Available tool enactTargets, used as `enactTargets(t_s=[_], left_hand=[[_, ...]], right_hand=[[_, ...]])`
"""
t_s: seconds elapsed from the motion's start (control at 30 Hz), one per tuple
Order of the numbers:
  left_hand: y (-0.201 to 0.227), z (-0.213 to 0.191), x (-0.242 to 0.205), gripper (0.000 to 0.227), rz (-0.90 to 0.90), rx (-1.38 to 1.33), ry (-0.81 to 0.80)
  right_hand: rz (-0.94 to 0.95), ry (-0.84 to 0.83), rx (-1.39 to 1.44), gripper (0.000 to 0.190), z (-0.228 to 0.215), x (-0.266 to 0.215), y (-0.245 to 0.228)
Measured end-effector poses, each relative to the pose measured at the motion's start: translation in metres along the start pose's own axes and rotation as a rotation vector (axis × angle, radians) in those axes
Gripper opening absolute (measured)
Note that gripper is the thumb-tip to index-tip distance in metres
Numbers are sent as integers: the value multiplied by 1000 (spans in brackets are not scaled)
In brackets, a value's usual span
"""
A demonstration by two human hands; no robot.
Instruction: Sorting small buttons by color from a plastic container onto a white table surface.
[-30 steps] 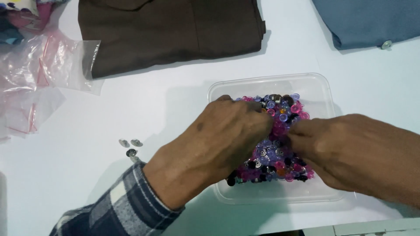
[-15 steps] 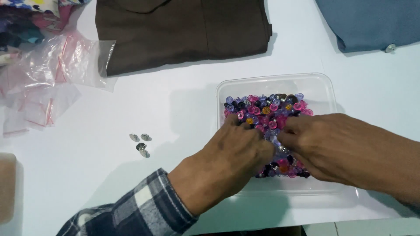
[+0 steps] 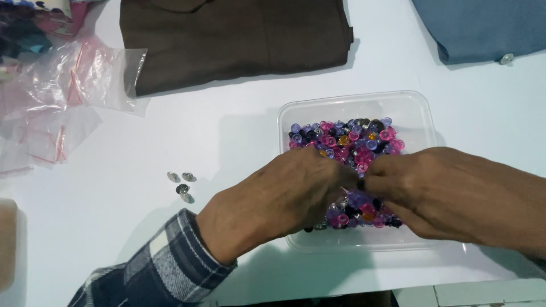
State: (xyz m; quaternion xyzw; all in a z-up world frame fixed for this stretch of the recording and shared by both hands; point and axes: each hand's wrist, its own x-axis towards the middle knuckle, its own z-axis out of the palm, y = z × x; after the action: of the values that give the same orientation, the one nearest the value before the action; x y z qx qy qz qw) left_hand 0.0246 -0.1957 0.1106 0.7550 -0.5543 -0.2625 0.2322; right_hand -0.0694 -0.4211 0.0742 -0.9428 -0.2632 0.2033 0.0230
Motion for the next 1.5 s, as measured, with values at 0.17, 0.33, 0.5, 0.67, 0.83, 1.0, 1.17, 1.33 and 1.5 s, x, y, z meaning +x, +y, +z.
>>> enactTargets(t_s=[0.17, 0.33, 0.5, 0.67, 0.83, 1.0, 1.17, 1.33, 1.5], left_hand=[[4, 0, 8, 23, -69, 111, -55], [2, 18, 6, 21, -30, 287, 19], [-1, 43, 0, 10, -15, 520, -22], [2, 43, 8, 16, 47, 523, -12], [0, 29, 8, 19, 91, 282, 62], [3, 3, -2, 24, 53, -87, 32], [1, 30, 7, 26, -24, 350, -39], [-8, 52, 8, 16, 49, 508, 101], [2, 46, 5, 19, 144, 600, 75]], right_hand=[[46, -141, 28, 15, -2, -4, 3], [-1, -100, 41, 14, 8, -5, 7], [25, -106, 27, 35, 9, 3, 5], [-9, -64, -73, 24, 11, 4, 4], [117, -62, 81, 34, -13, -2, -6], [18, 106, 120, 34, -10, -4, -3], [-36, 188, 55, 40, 1, -6, 3], [2, 184, 38, 40, 9, -5, 2], [19, 308, 204, 34, 18, -9, 3]])
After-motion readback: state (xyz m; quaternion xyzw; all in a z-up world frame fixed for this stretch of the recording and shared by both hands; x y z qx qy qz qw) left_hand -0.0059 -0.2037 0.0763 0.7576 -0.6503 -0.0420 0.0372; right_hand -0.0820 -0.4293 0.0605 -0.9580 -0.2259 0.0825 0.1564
